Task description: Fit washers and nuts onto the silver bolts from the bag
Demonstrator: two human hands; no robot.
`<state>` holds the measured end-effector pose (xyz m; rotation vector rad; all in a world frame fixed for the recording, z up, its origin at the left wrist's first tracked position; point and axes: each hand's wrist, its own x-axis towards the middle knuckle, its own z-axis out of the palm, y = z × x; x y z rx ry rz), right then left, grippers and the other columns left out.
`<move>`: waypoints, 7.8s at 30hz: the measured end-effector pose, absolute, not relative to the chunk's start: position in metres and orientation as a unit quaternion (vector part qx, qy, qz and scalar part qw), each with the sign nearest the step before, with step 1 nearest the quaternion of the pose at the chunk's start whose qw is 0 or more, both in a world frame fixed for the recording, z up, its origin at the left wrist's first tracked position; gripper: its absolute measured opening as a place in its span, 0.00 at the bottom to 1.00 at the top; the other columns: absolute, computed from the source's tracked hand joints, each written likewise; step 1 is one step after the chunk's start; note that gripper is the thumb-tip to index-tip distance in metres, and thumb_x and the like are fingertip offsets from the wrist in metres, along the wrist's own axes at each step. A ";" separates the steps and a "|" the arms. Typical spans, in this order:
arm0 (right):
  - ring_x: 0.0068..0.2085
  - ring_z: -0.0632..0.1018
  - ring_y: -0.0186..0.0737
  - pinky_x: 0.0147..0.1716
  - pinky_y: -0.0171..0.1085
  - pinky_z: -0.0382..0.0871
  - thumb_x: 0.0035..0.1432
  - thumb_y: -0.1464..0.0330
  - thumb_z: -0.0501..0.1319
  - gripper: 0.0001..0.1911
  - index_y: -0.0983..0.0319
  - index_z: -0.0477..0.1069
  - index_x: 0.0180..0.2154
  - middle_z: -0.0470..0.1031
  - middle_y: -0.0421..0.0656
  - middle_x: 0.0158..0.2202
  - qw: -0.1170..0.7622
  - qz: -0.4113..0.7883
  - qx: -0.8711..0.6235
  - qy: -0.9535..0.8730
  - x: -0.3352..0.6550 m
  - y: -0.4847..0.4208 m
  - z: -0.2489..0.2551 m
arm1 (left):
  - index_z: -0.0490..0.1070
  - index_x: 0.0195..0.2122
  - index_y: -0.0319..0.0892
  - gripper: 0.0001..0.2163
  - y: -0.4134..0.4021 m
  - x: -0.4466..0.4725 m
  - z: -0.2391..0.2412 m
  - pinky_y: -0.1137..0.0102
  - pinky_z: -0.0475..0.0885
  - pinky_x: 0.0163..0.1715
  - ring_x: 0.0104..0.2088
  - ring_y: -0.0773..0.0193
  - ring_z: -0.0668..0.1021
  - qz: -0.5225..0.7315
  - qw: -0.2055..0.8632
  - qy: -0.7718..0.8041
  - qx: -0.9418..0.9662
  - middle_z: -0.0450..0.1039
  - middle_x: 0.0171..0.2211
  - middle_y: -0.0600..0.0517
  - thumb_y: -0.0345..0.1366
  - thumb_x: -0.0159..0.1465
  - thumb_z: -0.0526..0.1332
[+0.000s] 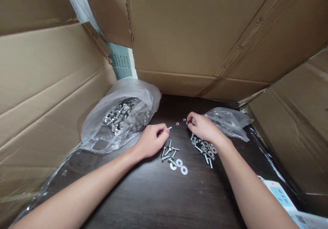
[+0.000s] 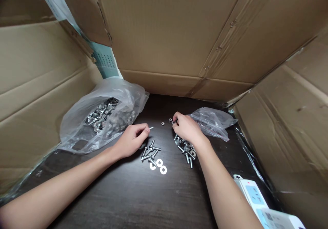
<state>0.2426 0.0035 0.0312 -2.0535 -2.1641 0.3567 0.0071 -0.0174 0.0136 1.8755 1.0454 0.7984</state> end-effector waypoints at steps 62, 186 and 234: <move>0.30 0.76 0.34 0.33 0.35 0.69 0.57 0.75 0.61 0.09 0.60 0.78 0.38 0.79 0.41 0.33 0.299 0.221 -0.505 -0.779 0.186 -0.020 0.058 | 0.70 0.32 0.41 0.13 -0.012 0.005 0.009 0.70 0.63 0.33 0.30 0.64 0.71 0.327 0.392 0.419 0.751 0.72 0.28 0.55 0.39 0.71 0.52; 0.40 0.82 0.42 0.40 0.42 0.78 0.60 0.63 0.66 0.09 0.57 0.82 0.40 0.82 0.45 0.40 0.502 0.347 -0.442 -0.657 0.164 -0.023 0.017 | 0.53 0.23 0.45 0.15 0.001 -0.005 0.005 0.70 0.57 0.23 0.21 0.67 0.60 0.358 0.504 0.398 0.677 0.53 0.18 0.58 0.39 0.68 0.47; 0.39 0.75 0.42 0.38 0.42 0.70 0.68 0.62 0.53 0.16 0.60 0.76 0.34 0.72 0.46 0.38 0.507 0.310 -0.461 -0.659 0.169 -0.021 0.003 | 0.57 0.28 0.43 0.17 -0.002 -0.002 0.003 0.68 0.59 0.31 0.28 0.65 0.67 0.309 0.375 0.380 0.787 0.63 0.26 0.56 0.42 0.74 0.46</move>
